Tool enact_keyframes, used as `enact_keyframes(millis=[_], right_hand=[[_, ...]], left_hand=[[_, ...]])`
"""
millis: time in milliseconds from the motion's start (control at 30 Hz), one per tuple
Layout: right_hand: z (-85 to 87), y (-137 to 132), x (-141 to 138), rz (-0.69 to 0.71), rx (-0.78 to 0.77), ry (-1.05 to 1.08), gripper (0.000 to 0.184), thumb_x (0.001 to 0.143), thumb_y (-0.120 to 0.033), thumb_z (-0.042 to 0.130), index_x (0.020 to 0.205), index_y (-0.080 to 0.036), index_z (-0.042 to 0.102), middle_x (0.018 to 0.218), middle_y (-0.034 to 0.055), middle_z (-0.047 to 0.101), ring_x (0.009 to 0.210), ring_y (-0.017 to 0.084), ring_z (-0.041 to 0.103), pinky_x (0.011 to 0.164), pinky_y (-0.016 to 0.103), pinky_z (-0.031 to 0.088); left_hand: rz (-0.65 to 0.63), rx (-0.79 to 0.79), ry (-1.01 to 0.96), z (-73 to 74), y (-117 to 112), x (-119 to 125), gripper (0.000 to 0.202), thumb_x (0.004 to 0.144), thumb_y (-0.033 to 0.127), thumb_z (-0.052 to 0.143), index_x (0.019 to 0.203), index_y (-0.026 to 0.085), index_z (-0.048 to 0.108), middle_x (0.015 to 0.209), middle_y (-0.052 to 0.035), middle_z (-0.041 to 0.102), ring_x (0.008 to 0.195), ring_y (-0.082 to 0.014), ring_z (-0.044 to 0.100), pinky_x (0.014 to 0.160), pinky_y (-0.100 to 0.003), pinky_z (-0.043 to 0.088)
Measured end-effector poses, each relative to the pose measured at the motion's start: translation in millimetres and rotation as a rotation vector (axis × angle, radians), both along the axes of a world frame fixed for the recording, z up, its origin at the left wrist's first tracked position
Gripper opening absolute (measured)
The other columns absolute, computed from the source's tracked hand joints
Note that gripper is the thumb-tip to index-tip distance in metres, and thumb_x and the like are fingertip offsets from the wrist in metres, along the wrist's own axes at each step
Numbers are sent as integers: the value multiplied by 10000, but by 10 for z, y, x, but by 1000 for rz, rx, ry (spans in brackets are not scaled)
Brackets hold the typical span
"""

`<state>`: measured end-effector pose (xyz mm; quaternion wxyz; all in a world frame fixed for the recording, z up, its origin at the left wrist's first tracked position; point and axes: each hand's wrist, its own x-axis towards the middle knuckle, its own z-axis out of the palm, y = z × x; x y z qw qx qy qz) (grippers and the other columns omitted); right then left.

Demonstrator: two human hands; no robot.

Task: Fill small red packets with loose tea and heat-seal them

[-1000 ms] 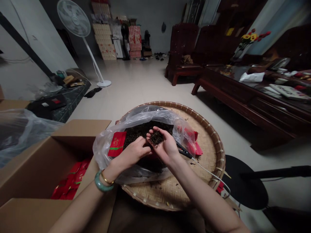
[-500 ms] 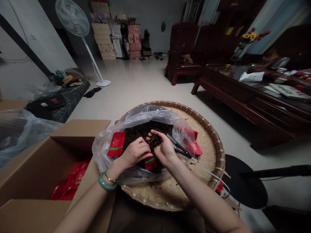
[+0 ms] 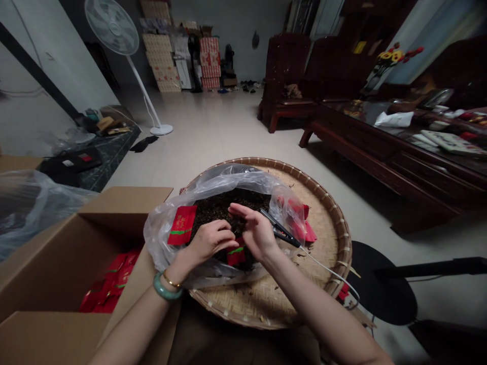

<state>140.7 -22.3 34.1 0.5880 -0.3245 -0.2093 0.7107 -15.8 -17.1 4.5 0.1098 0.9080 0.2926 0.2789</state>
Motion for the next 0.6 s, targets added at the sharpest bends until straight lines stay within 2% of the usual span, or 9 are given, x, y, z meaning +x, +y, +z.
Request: enact_keyframes(millis=[133,333,467,600], right_hand=[[-18,-21,40,74,114,-75,437,544,-78,407,818,-143,742,904,45,731,935,181,609,949,291,391],[-152,-47,86,138,202,-249,375,654,-168,470,944,-173,708,962,55,714,955,202,617,907,332,436],[-166,-105,130,142,361,-565,315,800,-265,496,1076,-209,637,1016,52,675,920,182,620,858,341,469],[-79,-125,206,100,560,-853,310,895,-320,435,1138,-208,590,1041,64,657,910,175,623,858,345,473]], left_hand=[[22,-1,-32,-15,-4,-29,292,865,410,522,760,172,655,818,-48,596,728,-134,557,646,-234,435],[44,-53,-85,-42,-4,-79,272,860,396,536,773,168,657,876,-59,612,774,-140,589,690,-244,463],[32,-32,-99,-47,-7,-78,270,861,392,539,767,166,654,904,-69,632,797,-148,603,695,-251,475],[24,46,-130,-17,-12,-84,240,861,366,552,766,167,647,894,-66,653,782,-141,617,679,-247,482]])
